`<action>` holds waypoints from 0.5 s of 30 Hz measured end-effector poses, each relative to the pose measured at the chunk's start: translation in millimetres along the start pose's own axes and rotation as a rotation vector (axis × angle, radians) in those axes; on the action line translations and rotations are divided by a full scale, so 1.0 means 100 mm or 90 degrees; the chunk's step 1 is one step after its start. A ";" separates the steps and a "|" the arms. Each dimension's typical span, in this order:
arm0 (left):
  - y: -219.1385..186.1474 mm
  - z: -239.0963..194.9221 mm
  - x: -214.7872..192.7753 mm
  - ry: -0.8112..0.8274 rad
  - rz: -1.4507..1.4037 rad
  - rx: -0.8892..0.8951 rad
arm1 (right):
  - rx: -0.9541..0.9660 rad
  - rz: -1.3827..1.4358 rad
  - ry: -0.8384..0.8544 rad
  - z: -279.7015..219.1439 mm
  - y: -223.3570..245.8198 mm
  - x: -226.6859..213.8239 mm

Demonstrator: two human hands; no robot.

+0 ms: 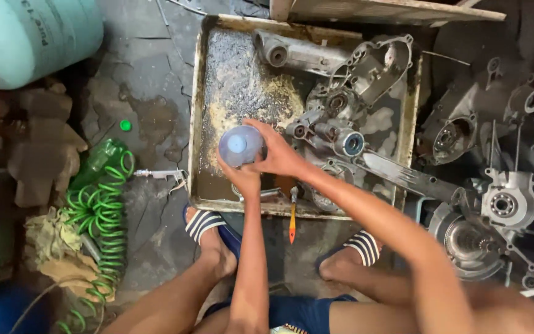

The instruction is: Cleaning disassembled motorcycle engine components using a brush and cleaning fluid

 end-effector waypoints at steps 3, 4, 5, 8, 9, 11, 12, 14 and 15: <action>0.63 -0.03 -0.05 0.014 -0.023 -0.070 | 0.015 0.020 -0.072 0.05 -0.47 0.21; 0.52 0.03 -0.11 0.020 -0.026 -0.071 | 0.018 0.018 -0.077 0.02 -0.52 0.25; 0.41 0.10 -0.18 0.035 0.007 -0.055 | 0.043 0.031 -0.107 -0.01 -0.58 0.29; 0.05 0.38 -0.34 0.115 0.001 -0.038 | 0.067 0.047 -0.179 -0.09 -0.51 0.31; -0.07 0.48 -0.36 0.170 -0.038 -0.037 | 0.062 0.049 -0.211 -0.10 -0.45 0.28; -0.58 0.65 -0.41 0.228 -0.049 -0.030 | 0.058 0.049 -0.241 -0.11 -0.20 0.17; -0.83 0.72 -0.43 0.283 -0.058 -0.026 | 0.056 0.050 -0.267 -0.13 -0.07 0.11; -1.37 0.80 -0.45 0.299 -0.050 -0.002 | 0.038 0.045 -0.280 -0.19 0.33 -0.14; -1.64 0.82 -0.44 0.313 -0.041 0.020 | 0.022 0.039 -0.289 -0.25 0.54 -0.28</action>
Point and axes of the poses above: each hand's wrist, its own z-axis towards the middle knuckle, its own x-axis out of the palm, y = z × x, the point moved 2 cm from there along z, towards the middle knuckle, and after that the axes turned 4 degrees about y, right-handed, at the moved point
